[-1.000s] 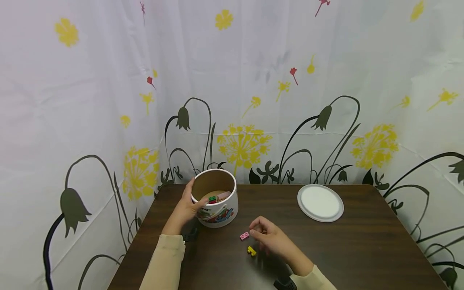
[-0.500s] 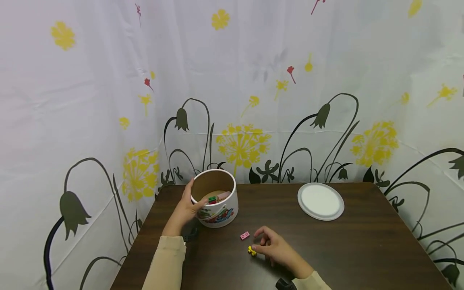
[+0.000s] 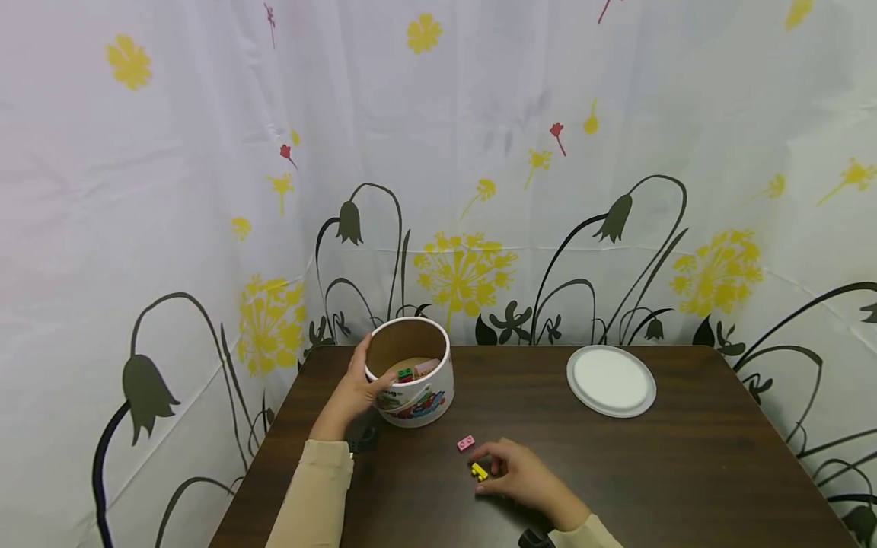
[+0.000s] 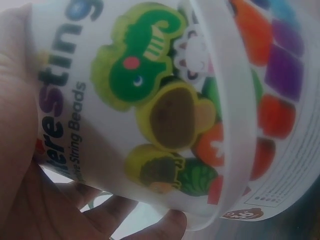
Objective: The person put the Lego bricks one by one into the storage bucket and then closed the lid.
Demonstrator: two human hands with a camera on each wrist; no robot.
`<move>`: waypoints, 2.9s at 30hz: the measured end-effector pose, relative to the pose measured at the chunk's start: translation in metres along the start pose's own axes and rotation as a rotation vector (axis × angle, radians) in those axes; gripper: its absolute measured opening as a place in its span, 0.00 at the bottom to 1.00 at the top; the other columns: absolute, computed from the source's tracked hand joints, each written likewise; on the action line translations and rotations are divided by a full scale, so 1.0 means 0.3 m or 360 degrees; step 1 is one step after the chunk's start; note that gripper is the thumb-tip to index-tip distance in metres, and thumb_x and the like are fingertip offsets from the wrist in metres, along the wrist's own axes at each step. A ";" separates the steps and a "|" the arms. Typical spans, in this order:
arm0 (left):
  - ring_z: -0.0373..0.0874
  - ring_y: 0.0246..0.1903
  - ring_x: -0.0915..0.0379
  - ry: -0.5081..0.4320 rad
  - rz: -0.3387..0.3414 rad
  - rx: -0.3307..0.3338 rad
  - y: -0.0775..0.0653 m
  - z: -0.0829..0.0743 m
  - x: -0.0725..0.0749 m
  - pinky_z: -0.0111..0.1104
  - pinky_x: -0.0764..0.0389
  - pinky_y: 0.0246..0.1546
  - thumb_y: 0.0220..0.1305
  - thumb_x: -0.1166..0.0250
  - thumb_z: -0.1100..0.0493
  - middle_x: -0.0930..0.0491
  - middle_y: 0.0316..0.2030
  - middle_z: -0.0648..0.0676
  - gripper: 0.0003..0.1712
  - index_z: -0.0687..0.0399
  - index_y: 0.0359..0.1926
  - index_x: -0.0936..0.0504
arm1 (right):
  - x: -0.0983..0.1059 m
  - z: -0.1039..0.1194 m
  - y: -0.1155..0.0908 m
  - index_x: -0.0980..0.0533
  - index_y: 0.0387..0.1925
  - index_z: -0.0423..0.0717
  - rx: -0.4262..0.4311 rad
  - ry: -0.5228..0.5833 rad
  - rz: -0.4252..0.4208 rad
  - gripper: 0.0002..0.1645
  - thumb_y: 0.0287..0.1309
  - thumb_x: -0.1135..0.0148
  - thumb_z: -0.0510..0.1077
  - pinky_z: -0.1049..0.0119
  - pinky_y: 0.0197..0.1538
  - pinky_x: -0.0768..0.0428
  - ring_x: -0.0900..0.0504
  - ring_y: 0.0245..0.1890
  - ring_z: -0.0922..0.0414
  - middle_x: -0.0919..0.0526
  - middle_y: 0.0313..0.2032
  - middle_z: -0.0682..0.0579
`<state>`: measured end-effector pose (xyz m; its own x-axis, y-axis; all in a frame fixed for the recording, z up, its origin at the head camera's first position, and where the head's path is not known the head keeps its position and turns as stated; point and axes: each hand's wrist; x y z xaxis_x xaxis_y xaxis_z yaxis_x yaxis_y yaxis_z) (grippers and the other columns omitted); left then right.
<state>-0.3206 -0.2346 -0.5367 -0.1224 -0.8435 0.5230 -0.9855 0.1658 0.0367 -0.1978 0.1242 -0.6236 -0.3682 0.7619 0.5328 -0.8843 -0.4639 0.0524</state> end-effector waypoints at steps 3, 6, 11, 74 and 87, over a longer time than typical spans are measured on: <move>0.74 0.80 0.47 0.0010 0.0001 -0.0005 0.007 -0.002 -0.003 0.68 0.42 0.79 0.71 0.27 0.48 0.58 0.86 0.67 0.64 0.48 0.89 0.64 | 0.001 0.003 0.001 0.13 0.51 0.59 0.0030 -0.0084 -0.0032 0.21 0.56 0.15 0.49 0.70 0.35 0.28 0.27 0.32 0.67 0.21 0.35 0.56; 0.74 0.80 0.47 -0.0009 0.0005 -0.0001 0.009 0.004 -0.002 0.68 0.42 0.80 0.71 0.28 0.48 0.58 0.86 0.67 0.64 0.47 0.90 0.64 | -0.002 0.004 0.001 0.13 0.49 0.56 0.0035 -0.0086 -0.0058 0.18 0.57 0.16 0.47 0.71 0.34 0.28 0.27 0.30 0.69 0.21 0.33 0.57; 0.73 0.81 0.48 -0.0010 0.0008 -0.0003 0.012 0.010 -0.001 0.67 0.42 0.80 0.71 0.28 0.46 0.58 0.87 0.67 0.64 0.47 0.90 0.64 | 0.000 -0.009 -0.003 0.18 0.48 0.51 -0.0121 0.0229 -0.0062 0.18 0.61 0.19 0.46 0.71 0.20 0.26 0.27 0.21 0.66 0.20 0.32 0.56; 0.72 0.78 0.43 0.0002 0.0013 0.0021 0.018 0.012 -0.009 0.67 0.36 0.77 0.71 0.26 0.45 0.55 0.85 0.67 0.65 0.45 0.90 0.63 | 0.097 0.429 0.721 0.29 0.57 0.43 0.0079 0.0763 -0.0469 0.22 0.88 0.55 0.57 0.63 0.39 0.27 0.26 0.34 0.59 0.24 0.36 0.55; 0.73 0.79 0.43 -0.0026 0.0002 0.0012 0.015 -0.003 -0.002 0.67 0.38 0.78 0.72 0.28 0.46 0.55 0.85 0.67 0.63 0.45 0.89 0.63 | 0.088 0.418 0.746 0.28 0.53 0.57 -0.0088 0.0483 -0.0481 0.14 0.86 0.53 0.60 0.48 0.62 0.23 0.18 0.54 0.46 0.15 0.53 0.44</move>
<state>-0.3248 -0.2328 -0.5360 -0.1256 -0.8515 0.5090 -0.9862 0.1631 0.0295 -0.3694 -0.0161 -0.4920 -0.1508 0.9620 0.2277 -0.9763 -0.1810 0.1185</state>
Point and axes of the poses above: each hand's wrist, its own y-axis towards the middle knuckle, its own x-axis out of the back of the hand, z = x × y
